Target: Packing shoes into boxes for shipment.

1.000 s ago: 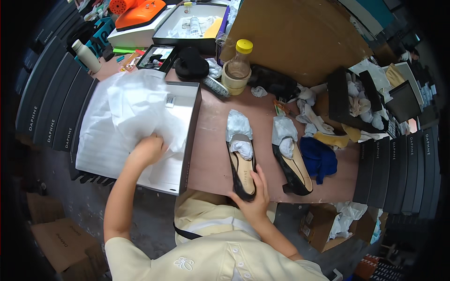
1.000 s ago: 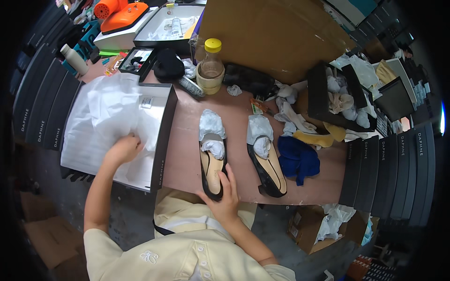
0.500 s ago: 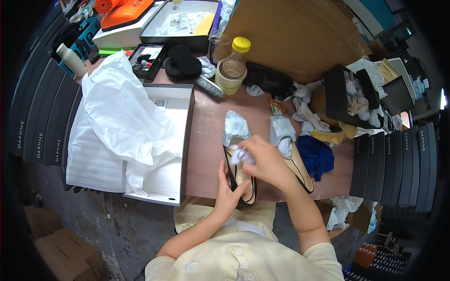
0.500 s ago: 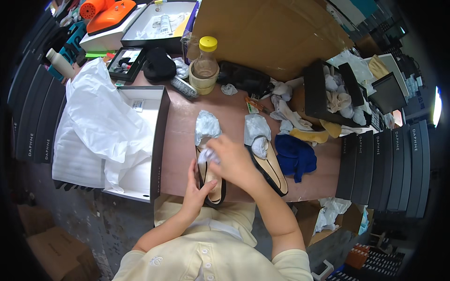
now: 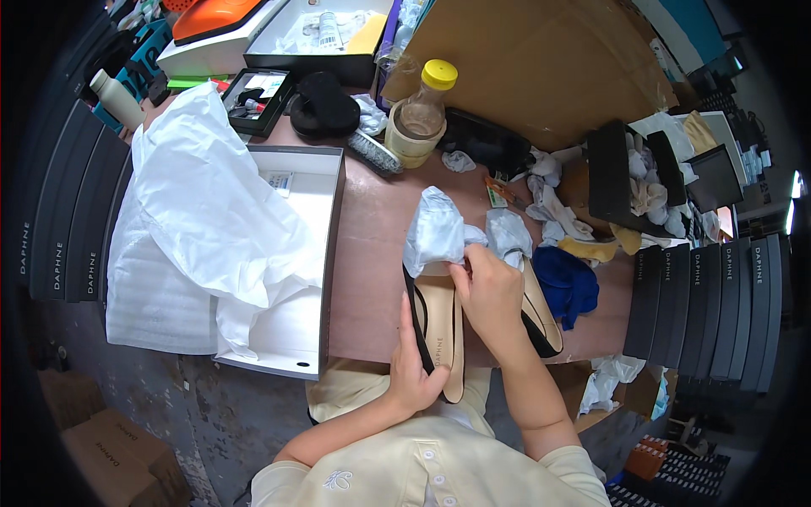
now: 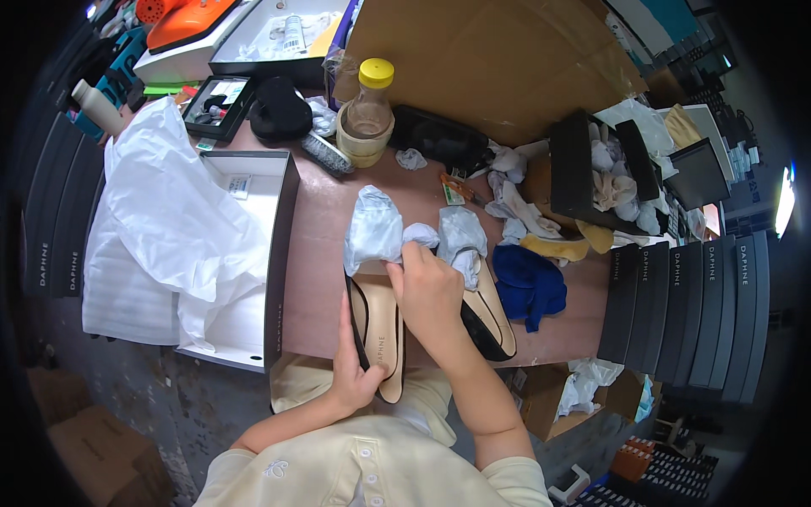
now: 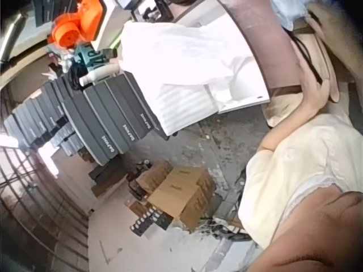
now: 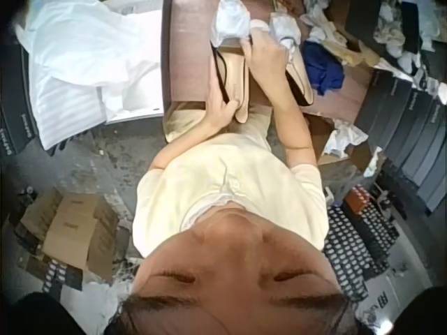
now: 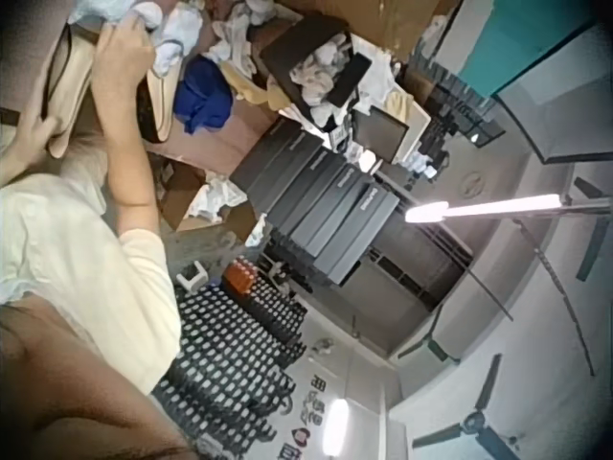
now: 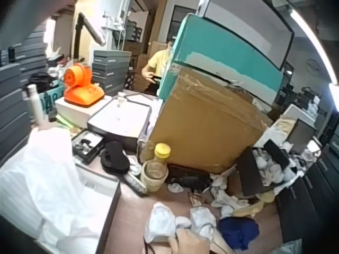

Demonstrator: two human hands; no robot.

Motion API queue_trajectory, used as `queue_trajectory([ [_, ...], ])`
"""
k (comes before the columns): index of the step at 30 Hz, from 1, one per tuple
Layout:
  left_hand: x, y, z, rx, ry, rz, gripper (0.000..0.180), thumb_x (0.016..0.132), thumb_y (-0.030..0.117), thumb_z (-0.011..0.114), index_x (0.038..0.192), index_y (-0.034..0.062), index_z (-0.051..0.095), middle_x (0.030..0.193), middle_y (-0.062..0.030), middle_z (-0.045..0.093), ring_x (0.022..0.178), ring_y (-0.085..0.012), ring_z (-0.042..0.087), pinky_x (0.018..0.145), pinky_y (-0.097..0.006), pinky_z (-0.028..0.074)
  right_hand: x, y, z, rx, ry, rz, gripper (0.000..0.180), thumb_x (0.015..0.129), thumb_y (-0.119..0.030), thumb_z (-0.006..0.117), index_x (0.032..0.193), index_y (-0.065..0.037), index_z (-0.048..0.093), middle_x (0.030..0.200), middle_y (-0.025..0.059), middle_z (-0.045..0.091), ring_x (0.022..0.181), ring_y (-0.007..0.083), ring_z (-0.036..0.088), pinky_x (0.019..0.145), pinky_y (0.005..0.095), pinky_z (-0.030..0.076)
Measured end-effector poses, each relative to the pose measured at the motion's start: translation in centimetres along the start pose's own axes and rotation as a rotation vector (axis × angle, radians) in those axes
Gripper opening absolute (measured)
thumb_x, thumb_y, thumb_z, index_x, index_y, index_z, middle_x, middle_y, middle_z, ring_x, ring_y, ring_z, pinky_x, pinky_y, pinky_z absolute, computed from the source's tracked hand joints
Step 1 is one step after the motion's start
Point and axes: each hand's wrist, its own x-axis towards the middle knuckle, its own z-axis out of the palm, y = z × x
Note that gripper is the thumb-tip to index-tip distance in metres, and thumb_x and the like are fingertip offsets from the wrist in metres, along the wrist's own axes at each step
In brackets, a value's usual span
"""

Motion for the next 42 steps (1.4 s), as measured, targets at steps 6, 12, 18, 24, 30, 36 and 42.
queue_trajectory([
  [6,-0.2,-0.1,-0.5,0.05,-0.047,0.013,0.091,0.064,0.005,0.051,0.141,-0.0076,0.004,0.134,-0.032,0.034,0.121,-0.0401,0.043,0.099,-0.037,0.036,-0.5,0.2,-0.4,0.73,-0.148,0.384,0.016,0.083,-0.014,0.065,0.086,0.0,0.058,0.072,0.0035,0.06,0.06,0.0103,0.057,0.057,0.0258,0.047],
  [12,-0.4,0.3,-1.0,-0.219,-0.151,-0.129,0.092,0.062,0.005,0.05,0.142,-0.006,0.007,0.141,-0.0266,0.027,0.13,-0.0337,0.031,0.106,-0.034,0.025,2.7,-2.5,-2.7,0.689,-0.19,-0.249,0.032,0.077,-0.008,0.065,0.109,-0.007,0.062,0.124,0.0072,0.052,0.119,0.0253,0.044,0.092,0.0371,0.042],
  [18,-1.0,0.7,-1.8,-0.611,-0.155,-0.269,0.093,0.059,0.005,0.049,0.143,-0.0051,0.01,0.146,-0.0196,0.021,0.136,-0.0256,0.02,0.11,-0.03,0.015,0.4,1.5,-1.5,0.092,-0.022,-0.318,0.041,0.065,-0.004,0.07,0.105,-0.01,0.066,0.12,0.0092,0.054,0.118,0.0311,0.045,0.094,0.0398,0.04],
  [24,-0.9,0.8,-2.8,-0.696,-0.169,-0.394,0.091,0.06,0.005,0.047,0.143,-0.0046,0.011,0.145,-0.0169,0.023,0.134,-0.0231,0.025,0.108,-0.028,0.018,-0.5,2.6,1.2,0.309,0.188,-0.39,0.024,0.067,-0.003,0.069,0.091,-0.007,0.067,0.093,0.0057,0.062,0.089,0.0281,0.056,0.081,0.0358,0.045],
  [30,-0.8,0.7,-2.6,-0.768,-0.096,-0.49,0.089,0.064,0.005,0.047,0.143,-0.0035,0.009,0.144,-0.0164,0.024,0.132,-0.0233,0.027,0.107,-0.027,0.019,3.9,3.1,-0.3,0.327,0.835,0.05,0.019,0.072,-0.003,0.067,0.091,-0.003,0.064,0.093,0.0105,0.062,0.087,0.0269,0.055,0.078,0.0363,0.044],
  [36,-0.5,0.2,-1.7,-0.354,-0.106,-0.259,0.091,0.071,0.01,0.053,0.142,-0.0041,-0.002,0.144,-0.0218,0.019,0.133,-0.0288,0.024,0.107,-0.032,0.021,0.9,-2.0,-1.1,-0.161,-0.126,-0.222,0.024,0.067,-0.016,0.069,0.085,-0.005,0.059,0.084,0.0094,0.061,0.075,0.0231,0.062,0.061,0.0302,0.049],
  [42,-0.2,-1.6,0.3,-0.324,-0.09,-0.307,0.089,0.073,0.01,0.054,0.141,-0.0067,-0.002,0.142,-0.0248,0.019,0.133,-0.03,0.023,0.108,-0.032,0.02,0.9,-0.9,4.2,-0.406,-0.457,-0.49,0.006,0.065,-0.011,0.062,0.065,-0.006,0.059,0.059,0.0077,0.06,0.054,0.0212,0.063,0.048,0.0311,0.048],
])
